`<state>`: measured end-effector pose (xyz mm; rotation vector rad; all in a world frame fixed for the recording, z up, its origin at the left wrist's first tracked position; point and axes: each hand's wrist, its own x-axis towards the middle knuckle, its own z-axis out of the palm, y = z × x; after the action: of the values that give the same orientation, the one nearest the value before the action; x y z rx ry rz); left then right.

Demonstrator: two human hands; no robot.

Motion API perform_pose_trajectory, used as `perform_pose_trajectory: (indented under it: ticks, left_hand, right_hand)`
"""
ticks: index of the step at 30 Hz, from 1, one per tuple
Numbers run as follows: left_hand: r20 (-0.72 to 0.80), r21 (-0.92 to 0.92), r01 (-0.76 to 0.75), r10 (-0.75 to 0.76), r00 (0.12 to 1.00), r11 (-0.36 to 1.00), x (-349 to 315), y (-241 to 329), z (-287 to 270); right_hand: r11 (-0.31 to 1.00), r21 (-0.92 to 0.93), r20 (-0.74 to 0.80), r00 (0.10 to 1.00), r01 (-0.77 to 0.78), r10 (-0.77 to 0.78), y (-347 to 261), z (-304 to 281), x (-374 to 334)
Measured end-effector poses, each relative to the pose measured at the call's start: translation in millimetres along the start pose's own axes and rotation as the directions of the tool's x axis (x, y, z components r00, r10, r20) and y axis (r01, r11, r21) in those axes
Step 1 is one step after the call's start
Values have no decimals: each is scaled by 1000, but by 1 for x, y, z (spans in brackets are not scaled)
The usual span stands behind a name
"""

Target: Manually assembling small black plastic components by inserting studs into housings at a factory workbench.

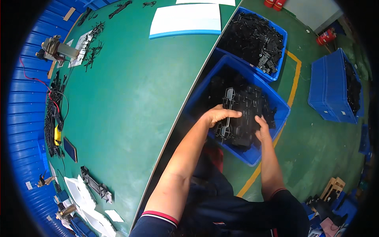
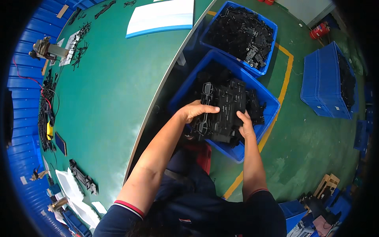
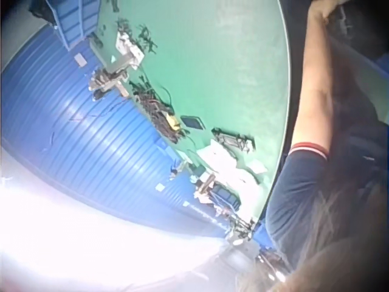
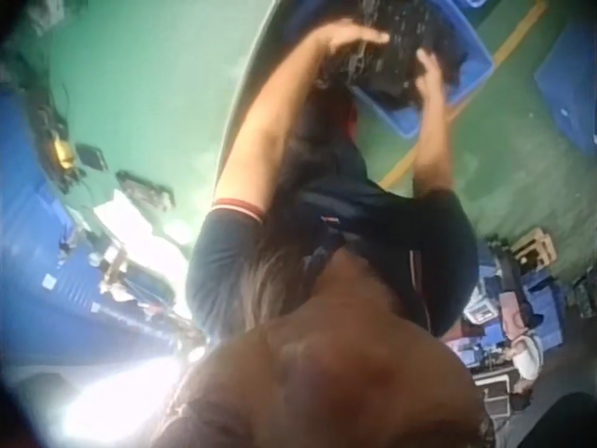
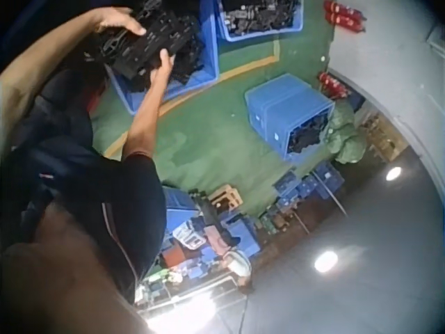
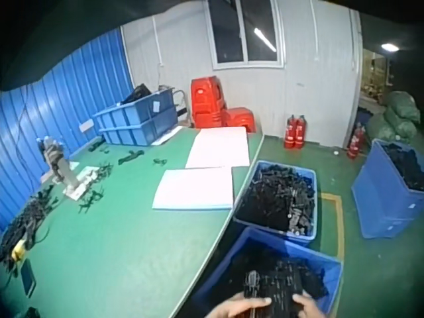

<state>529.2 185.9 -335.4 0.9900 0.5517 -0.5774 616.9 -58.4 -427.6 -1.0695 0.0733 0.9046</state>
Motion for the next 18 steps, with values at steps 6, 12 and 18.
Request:
perform_pose_trajectory:
  ticks: [6, 12, 18]
  left_hand:
    - [-547, 608, 176, 247, 800, 774, 30, -41, -60]
    - [-639, 584, 348, 151, 754, 733, 1, -69, -38]
    - [-379, 737, 148, 222, 899, 659, -73, -91, 28]
  right_hand:
    - [731, -505, -445, 864, -460, 236, 47, -11, 39]
    - [595, -555, -498, 805, -582, 322, 120, -43, 30]
    - [592, -793, -50, 984, -142, 169, 166, -21, -2]
